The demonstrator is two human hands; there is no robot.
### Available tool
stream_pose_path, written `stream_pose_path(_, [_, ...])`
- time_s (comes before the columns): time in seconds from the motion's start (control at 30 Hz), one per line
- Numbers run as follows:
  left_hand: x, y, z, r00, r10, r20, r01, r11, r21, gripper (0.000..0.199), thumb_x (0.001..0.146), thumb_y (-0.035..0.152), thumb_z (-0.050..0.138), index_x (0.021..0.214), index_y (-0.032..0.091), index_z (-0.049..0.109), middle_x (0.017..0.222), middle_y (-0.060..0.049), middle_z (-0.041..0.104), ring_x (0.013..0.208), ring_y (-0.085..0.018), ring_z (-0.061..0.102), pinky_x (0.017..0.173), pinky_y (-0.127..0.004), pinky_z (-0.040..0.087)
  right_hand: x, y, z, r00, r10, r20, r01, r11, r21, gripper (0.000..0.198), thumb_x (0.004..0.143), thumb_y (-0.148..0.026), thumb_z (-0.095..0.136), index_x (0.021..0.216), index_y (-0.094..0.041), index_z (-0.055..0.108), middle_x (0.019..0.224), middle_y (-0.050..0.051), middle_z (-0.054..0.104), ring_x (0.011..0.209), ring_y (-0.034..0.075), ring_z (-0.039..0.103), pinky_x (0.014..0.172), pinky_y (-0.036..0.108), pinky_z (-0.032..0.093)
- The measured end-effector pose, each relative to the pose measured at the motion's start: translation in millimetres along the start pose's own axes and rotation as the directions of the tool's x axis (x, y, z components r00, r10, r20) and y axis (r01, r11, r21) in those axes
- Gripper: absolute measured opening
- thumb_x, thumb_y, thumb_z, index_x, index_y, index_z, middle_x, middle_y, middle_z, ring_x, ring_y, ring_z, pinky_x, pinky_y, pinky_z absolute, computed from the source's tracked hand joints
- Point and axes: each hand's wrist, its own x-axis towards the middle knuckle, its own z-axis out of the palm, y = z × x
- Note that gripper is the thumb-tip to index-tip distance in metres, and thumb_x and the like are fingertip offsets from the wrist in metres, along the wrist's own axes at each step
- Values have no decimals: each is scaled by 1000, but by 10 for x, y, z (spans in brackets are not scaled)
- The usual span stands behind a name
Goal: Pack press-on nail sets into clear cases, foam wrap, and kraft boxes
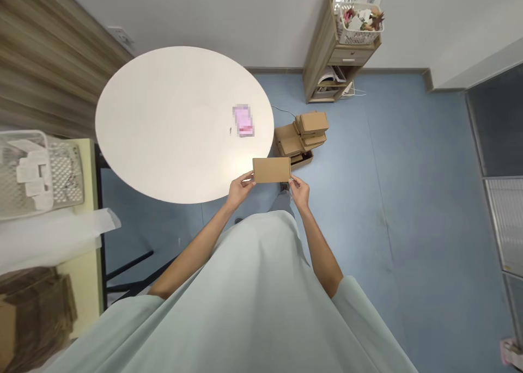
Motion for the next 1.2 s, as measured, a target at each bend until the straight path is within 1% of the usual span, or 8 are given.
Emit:
stream_pose_path(0.2, [977, 591, 856, 1000, 25, 16, -26, 999, 35, 58, 93, 24, 76, 151, 23, 73, 144, -11, 78, 121, -34, 81, 109, -48, 63, 1190, -34, -719, 1000, 8, -7, -8, 1000, 6, 70, 94, -73, 69, 136, -17, 82, 136, 15, 83, 127, 34, 78, 119, 54, 59])
stream_pose_path(0.33, [1596, 938, 1380, 998, 58, 28, -60, 996, 62, 50, 95, 22, 75, 144, 17, 76, 143, -14, 78, 123, -35, 80, 113, -49, 61, 1966, -96, -1181, 1000, -4, -1, 4, 1000, 16, 62, 96, -66, 73, 133, -18, 83, 138, 15, 81, 132, 35, 76, 124, 56, 55])
stream_pose_path(0.53, [2343, 1348, 1871, 995, 45, 90, -64, 974, 219, 46, 102, 28, 69, 147, 19, 74, 157, -14, 70, 131, -32, 75, 119, -48, 57, 2924, -146, -1565, 1000, 20, 2, -20, 1000, -13, 54, 97, -59, 75, 129, -16, 84, 134, 14, 83, 129, 32, 78, 123, 52, 56])
stream_pose_path(0.7, [2797, 1507, 2073, 989, -87, 124, 42, 945, 324, 45, 105, 25, 66, 148, 11, 72, 158, -19, 68, 136, -34, 73, 122, -46, 53, 3500, -133, -1600, 998, 39, 55, -33, 992, -118, 40, 100, -48, 74, 124, -18, 85, 132, 12, 85, 125, 30, 80, 120, 48, 58])
stream_pose_path(0.83, [2987, 1504, 2131, 979, -135, 151, 82, 946, 315, 42, 105, 24, 65, 145, 14, 74, 152, -16, 74, 134, -33, 74, 122, -44, 53, 3792, -84, -1507, 993, 87, 84, -69, 977, -202, 31, 99, -33, 71, 121, -16, 86, 124, 12, 87, 118, 29, 82, 117, 47, 60])
stream_pose_path(0.93, [3059, 1475, 2140, 972, -148, 180, 85, 944, 320, 46, 104, 22, 61, 149, 13, 72, 153, -17, 73, 138, -32, 72, 124, -45, 50, 3898, -48, -1454, 991, 106, 85, -83, 968, -238, 31, 99, -28, 68, 122, -15, 85, 121, 12, 87, 119, 28, 82, 116, 45, 59])
stream_pose_path(1.03, [3101, 1438, 2140, 956, -221, 194, 138, 920, 366, 55, 102, 21, 59, 155, 9, 65, 161, -19, 66, 146, -33, 67, 128, -44, 47, 3929, -17, -1453, 987, 158, 42, -138, 942, -306, 32, 98, -23, 67, 124, -14, 84, 126, 15, 86, 122, 29, 81, 118, 46, 58])
stream_pose_path(1.2, [3087, 1363, 2090, 940, -322, 117, 226, 839, 495, 60, 98, 26, 64, 156, 11, 64, 166, -21, 60, 154, -38, 60, 128, -47, 46, 3887, 19, -1522, 976, 214, -50, -216, 889, -404, 36, 96, -20, 66, 129, -16, 81, 134, 18, 82, 126, 29, 79, 123, 51, 54])
